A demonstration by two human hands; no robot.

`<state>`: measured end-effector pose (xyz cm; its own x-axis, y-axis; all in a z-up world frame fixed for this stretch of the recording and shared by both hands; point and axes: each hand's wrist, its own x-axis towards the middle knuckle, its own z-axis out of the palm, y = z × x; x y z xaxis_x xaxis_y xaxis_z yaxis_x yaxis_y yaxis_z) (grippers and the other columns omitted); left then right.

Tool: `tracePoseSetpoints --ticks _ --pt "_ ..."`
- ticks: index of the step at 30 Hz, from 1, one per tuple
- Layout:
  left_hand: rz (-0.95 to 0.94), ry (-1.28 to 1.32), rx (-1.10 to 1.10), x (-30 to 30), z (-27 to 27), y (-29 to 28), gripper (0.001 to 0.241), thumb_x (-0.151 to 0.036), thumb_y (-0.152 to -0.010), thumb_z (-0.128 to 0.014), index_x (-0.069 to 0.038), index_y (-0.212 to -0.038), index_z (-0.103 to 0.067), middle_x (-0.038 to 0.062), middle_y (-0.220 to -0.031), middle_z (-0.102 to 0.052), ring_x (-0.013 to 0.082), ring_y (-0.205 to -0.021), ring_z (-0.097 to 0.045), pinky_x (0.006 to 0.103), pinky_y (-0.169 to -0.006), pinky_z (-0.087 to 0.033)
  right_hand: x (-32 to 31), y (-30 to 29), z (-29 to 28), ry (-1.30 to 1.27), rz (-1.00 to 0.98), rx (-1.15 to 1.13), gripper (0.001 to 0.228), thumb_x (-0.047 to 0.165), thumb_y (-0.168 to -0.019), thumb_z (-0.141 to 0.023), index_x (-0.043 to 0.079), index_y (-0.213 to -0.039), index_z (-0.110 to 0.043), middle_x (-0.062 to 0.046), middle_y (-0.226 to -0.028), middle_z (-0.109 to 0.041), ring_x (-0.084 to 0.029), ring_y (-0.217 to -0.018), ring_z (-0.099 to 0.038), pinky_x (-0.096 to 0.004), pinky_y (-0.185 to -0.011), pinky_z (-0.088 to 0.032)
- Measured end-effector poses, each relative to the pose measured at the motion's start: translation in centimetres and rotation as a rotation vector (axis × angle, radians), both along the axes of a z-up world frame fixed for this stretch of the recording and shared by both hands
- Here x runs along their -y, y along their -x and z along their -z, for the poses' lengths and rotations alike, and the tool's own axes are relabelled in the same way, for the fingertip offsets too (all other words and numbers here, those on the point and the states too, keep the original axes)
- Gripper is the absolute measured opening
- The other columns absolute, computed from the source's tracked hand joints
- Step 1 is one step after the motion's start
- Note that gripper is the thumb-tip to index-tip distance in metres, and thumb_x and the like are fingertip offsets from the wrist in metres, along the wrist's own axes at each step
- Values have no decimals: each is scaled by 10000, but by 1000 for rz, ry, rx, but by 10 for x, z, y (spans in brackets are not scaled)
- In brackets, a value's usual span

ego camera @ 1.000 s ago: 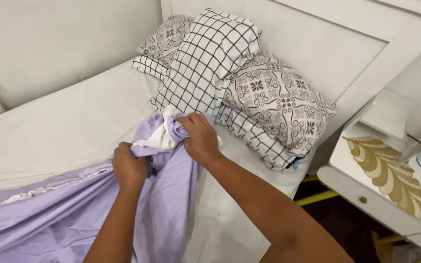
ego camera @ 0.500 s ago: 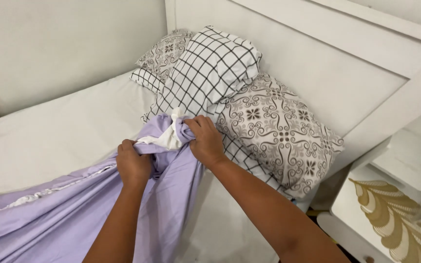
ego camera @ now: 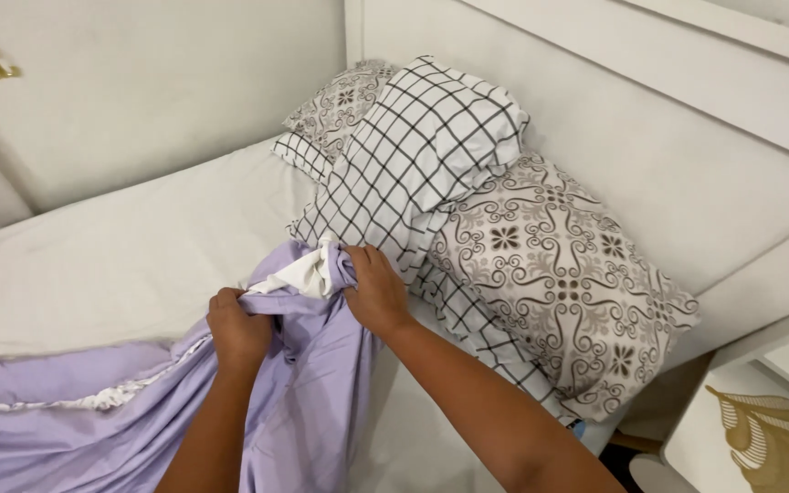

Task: The person folds a light purple bedsheet with white ruffled edges on a white bed. They gather the fabric, align the edges, and fold it into a compact bundle by hand.

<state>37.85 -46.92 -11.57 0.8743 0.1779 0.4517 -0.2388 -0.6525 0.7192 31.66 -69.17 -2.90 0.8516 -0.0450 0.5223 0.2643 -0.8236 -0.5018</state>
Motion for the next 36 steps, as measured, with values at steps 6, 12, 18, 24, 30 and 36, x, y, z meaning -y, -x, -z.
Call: tracePoseSetpoints --ticks 6,12,18,24,30,36 --pt "-4 -7 84 -7 -30 7 352 -84 -708 -762 35 -1021 -654 263 -1093 -620 434 -1079 -552 483 -959 -459 -2 -13 4 -56 41 76 585 0 -701 -776 86 -1241 -571 -132 -1151 -598 -381 -1103 -585 -464 -892 -500" --pt "7 -13 209 12 -58 -13 288 -1 -738 -699 3 -1025 -670 214 -1131 -618 408 -1113 -548 460 -1002 -457 17 -23 -16 -76 151 160 523 29 -696 -800 92 -1173 -594 -133 -1092 -603 -380 -1056 -592 -467 -827 -502" --pt "-1 122 202 44 -81 -11 260 9 -794 -690 18 -1048 -633 212 -1136 -588 403 -1084 -521 453 -957 -438 36 -33 -34 -13 283 131 595 170 -662 -886 70 -1164 -582 -124 -1083 -591 -380 -1050 -578 -494 -872 -460" --pt "-21 113 55 43 -42 -24 207 -52 -821 -682 21 -1007 -627 209 -1023 -612 390 -994 -554 471 -892 -456 35 -40 12 56 145 27 638 116 -723 -859 61 -1272 -537 -142 -1219 -501 -360 -1102 -578 -462 -956 -462" --pt "-8 102 -2 50 -31 -15 194 -89 -804 -689 12 -961 -636 219 -979 -632 390 -938 -582 478 -849 -474 4 -28 10 -253 -280 -293 769 75 -727 -811 83 -1411 -461 -108 -1449 -415 -276 -994 -655 -348 -828 -577" --pt "117 29 128 61 -56 7 290 -42 -706 -684 -4 -991 -644 197 -1038 -640 401 -986 -558 475 -877 -466 -16 -36 21 -395 -390 -222 907 28 -702 -793 66 -1488 -342 -146 -1436 -435 -259 -1071 -627 -350 -793 -579"
